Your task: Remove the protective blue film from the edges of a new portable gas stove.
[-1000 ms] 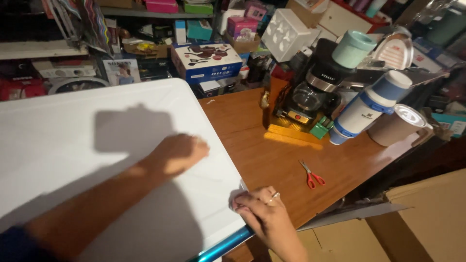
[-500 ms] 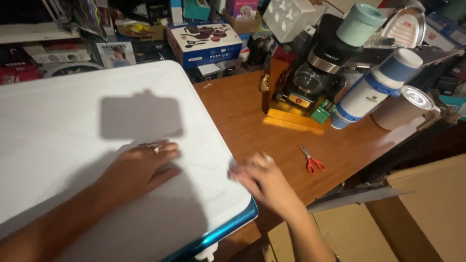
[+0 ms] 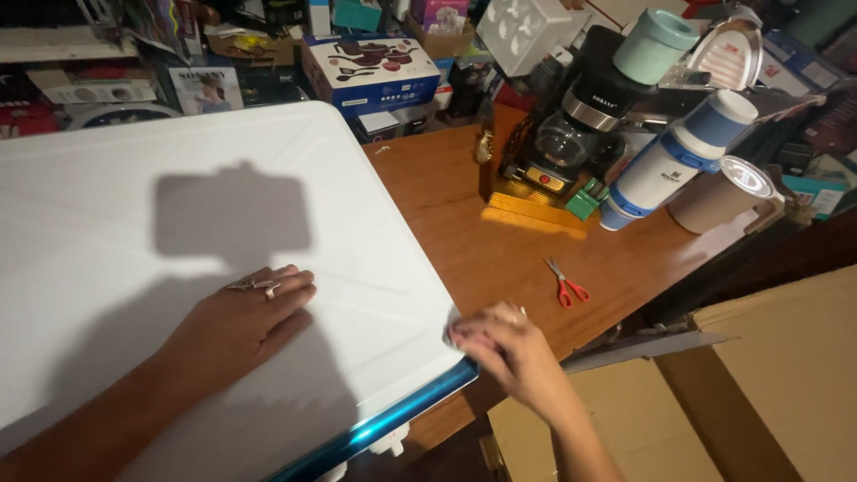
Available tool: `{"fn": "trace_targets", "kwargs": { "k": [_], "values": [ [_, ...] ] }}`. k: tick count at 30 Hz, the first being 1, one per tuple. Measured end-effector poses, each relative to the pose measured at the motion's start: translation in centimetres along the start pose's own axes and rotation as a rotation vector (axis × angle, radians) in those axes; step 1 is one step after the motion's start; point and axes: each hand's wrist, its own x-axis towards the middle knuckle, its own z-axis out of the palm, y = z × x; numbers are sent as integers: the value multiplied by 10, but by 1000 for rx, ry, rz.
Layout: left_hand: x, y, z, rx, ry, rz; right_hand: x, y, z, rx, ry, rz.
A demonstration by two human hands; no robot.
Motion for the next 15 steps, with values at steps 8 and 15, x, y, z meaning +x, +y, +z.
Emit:
{"fn": "trace_targets", "kwargs": {
  "k": [8, 15],
  "values": [
    [57, 24, 32, 283, 74, 450, -24, -31, 35, -251, 173, -124],
    [104, 142, -13, -723, -242, 256, -61, 28, 114, -130, 220, 642]
  ]
}}
